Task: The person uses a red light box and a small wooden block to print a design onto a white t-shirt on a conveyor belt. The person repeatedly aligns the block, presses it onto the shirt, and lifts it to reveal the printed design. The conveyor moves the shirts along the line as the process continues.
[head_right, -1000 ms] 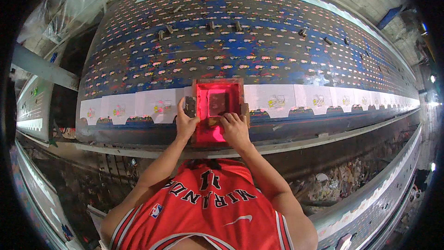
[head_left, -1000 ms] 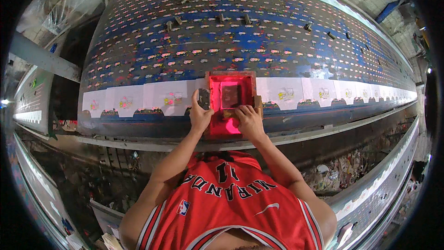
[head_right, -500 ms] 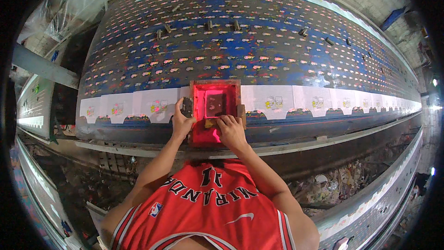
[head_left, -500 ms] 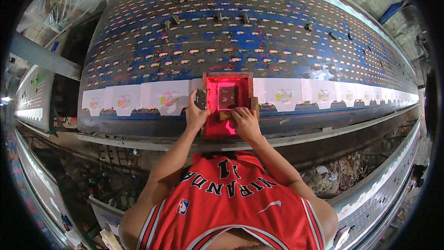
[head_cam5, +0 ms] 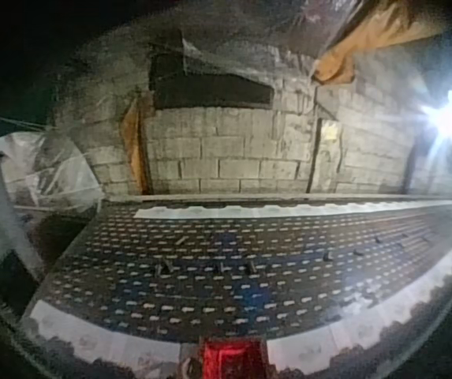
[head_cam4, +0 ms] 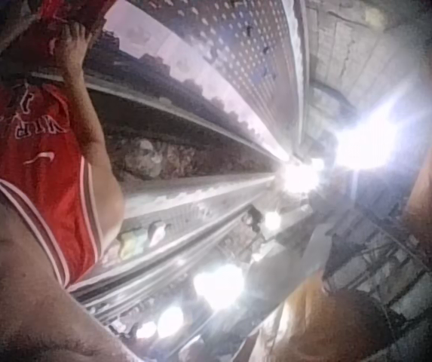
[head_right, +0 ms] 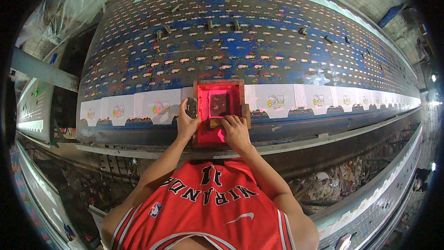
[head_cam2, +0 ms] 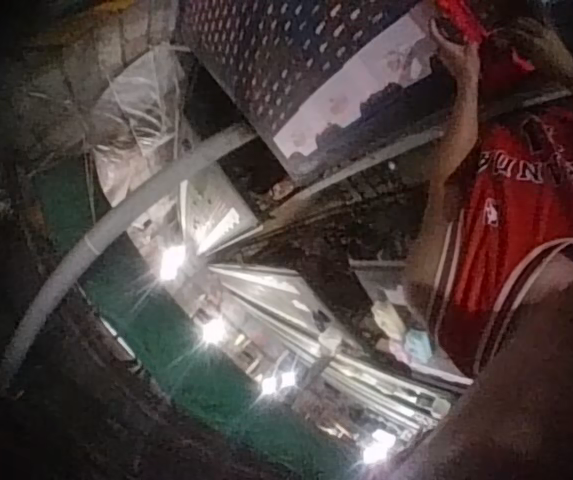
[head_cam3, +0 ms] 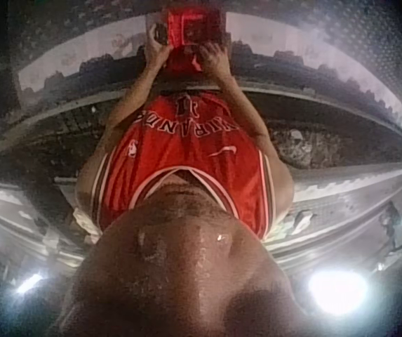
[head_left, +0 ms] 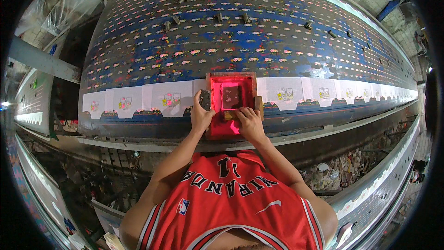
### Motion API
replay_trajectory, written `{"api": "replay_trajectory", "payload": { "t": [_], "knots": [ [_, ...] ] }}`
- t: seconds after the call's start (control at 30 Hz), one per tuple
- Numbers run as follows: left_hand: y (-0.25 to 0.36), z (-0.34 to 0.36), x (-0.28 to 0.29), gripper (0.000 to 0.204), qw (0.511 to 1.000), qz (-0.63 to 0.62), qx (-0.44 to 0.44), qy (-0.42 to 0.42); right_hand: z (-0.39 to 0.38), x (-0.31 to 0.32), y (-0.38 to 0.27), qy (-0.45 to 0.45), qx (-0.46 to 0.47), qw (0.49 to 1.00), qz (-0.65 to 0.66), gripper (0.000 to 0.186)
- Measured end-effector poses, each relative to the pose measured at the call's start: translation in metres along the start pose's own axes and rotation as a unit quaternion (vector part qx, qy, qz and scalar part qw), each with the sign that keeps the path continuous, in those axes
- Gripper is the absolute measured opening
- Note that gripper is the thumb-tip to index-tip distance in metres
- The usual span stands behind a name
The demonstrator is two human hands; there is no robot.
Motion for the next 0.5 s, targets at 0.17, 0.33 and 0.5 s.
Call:
{"api": "replay_trajectory", "payload": {
  "t": [0.17, 0.33, 0.5],
  "knots": [
    [0.0008, 0.0028, 0.0039, 0.094, 0.998, -0.034, 0.047, -0.027, -0.0007, -0.0004, -0.0026, 0.006, 0.002, 1.000, -0.003, 0.036],
    [-0.0010, 0.0052, 0.0053, 0.094, 0.998, -0.035, 0.043, -0.029, -0.0001, -0.0014, -0.0023, 0.011, 0.011, 1.000, -0.006, 0.038],
    [-0.0037, 0.0060, 0.0054, 0.094, 0.998, -0.040, 0.035, -0.025, 0.0070, 0.0081, -0.0069, 0.018, 0.020, 1.000, -0.004, 0.043]
  ]
}}
Point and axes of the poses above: each hand's wrist, its own z-axis towards the middle knuckle, its own x-axis out of the back of the hand, y = z × x, the point moved 1 cm from there along z, towards the middle knuckle, and after that the axes turned 13 degrees about y, right-handed, at the moved point
